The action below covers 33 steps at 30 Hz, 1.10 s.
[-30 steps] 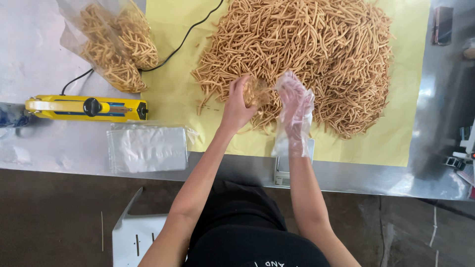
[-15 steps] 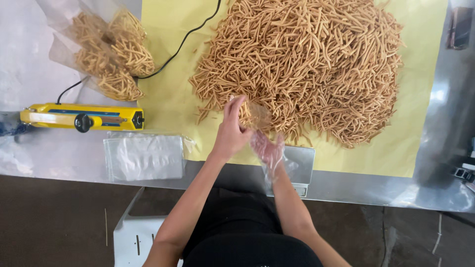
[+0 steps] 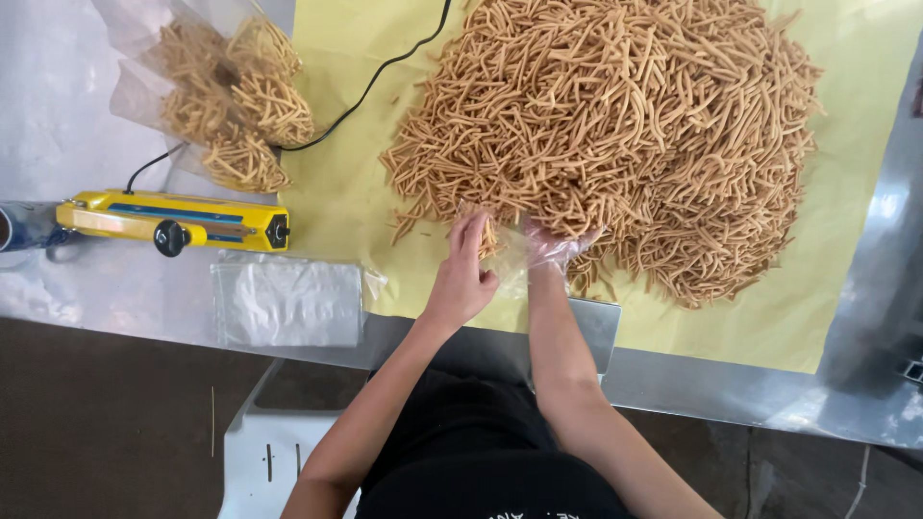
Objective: The person scoops thin, stick-like snack items from a large pile on a yellow sheet into clear plastic bags. They place the filled bags onto a digital scale to measure the weight, adjusting the contents as needed. The person then moves the weighed bags to a stack of empty bags on the table.
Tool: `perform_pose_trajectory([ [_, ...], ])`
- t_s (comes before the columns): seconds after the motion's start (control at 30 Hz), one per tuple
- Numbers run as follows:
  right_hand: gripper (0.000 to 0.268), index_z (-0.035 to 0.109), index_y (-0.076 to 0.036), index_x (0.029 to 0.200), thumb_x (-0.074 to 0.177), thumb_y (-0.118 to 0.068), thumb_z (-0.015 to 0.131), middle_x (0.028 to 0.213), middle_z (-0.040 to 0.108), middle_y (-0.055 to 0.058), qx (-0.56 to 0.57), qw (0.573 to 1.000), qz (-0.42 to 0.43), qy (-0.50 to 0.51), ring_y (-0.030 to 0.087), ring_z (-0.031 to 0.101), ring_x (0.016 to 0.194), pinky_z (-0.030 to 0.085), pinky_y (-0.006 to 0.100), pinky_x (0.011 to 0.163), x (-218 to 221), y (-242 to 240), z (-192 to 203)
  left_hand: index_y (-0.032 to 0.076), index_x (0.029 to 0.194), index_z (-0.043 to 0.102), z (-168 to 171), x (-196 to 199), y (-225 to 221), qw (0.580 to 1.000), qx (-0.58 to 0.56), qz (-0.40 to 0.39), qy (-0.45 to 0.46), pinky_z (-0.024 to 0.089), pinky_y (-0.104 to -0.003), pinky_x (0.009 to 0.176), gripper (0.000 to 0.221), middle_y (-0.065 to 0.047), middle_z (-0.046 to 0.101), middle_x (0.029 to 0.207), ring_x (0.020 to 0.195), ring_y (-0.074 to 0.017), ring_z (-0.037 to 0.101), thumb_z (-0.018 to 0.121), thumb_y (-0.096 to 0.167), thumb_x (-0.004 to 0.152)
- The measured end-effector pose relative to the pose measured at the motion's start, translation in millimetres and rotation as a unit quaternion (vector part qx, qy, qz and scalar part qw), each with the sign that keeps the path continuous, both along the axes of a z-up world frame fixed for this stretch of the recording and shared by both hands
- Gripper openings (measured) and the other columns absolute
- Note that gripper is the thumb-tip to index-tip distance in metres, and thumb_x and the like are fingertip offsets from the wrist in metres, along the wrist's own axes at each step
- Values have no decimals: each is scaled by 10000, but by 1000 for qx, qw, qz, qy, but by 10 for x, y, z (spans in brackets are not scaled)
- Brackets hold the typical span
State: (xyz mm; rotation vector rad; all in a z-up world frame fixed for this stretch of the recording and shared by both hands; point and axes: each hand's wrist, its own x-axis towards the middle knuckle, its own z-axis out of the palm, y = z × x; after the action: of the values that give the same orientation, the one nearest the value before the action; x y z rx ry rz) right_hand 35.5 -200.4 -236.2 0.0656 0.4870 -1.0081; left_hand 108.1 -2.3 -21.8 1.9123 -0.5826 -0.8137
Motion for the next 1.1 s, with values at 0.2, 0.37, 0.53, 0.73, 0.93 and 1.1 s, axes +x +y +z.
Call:
perform_pose_trajectory([
  [0.2,652,595,-120,1370,865,-533,614,1293,663,132,46,998,3,31,363,642,1130,589,552,885,49,-48,226,123,1547,300,-91,5,2,999,-10,-4,-44,583,-448,812,880,-157,340,1599,936,-408,689,660,-7,755],
  [0.37,627,622,-122,1277,781,-506,629,1214,676,124,63,996,41,39,349,648,1077,591,546,843,-42,114,854,116,1560,307,-187,50,33,997,-37,14,-67,586,-442,871,903,-170,363,1566,1146,-432,627,677,0,745],
  [0.53,567,587,-60,1319,895,-429,660,1252,647,163,-71,993,85,-34,341,647,1147,602,510,981,8,325,1586,65,1531,311,-302,64,-7,992,-45,-6,-114,532,-456,974,916,-184,353,1554,1248,-432,563,728,23,716],
  [0.73,529,600,-26,1308,990,-440,688,1230,654,196,-220,970,99,26,321,659,1071,604,453,925,-63,703,2221,29,1538,311,-325,52,-23,977,-96,-34,-188,544,-439,961,928,-172,348,1575,1354,-433,506,687,-24,692],
  [0.93,429,590,-63,1337,1013,-344,613,1343,615,99,-286,922,73,251,211,642,1196,565,363,1012,-32,1054,1980,75,1526,316,-319,14,-92,997,-21,-42,-58,549,-457,904,844,-112,317,1630,1124,-400,644,667,17,762],
  [1.1,405,587,-87,1305,1134,-404,401,1286,619,128,-440,603,76,661,212,657,1131,583,324,987,36,964,2043,68,1541,308,-201,-24,5,991,-93,-7,-99,564,-445,891,885,-144,320,1608,1069,-411,667,668,-19,738],
])
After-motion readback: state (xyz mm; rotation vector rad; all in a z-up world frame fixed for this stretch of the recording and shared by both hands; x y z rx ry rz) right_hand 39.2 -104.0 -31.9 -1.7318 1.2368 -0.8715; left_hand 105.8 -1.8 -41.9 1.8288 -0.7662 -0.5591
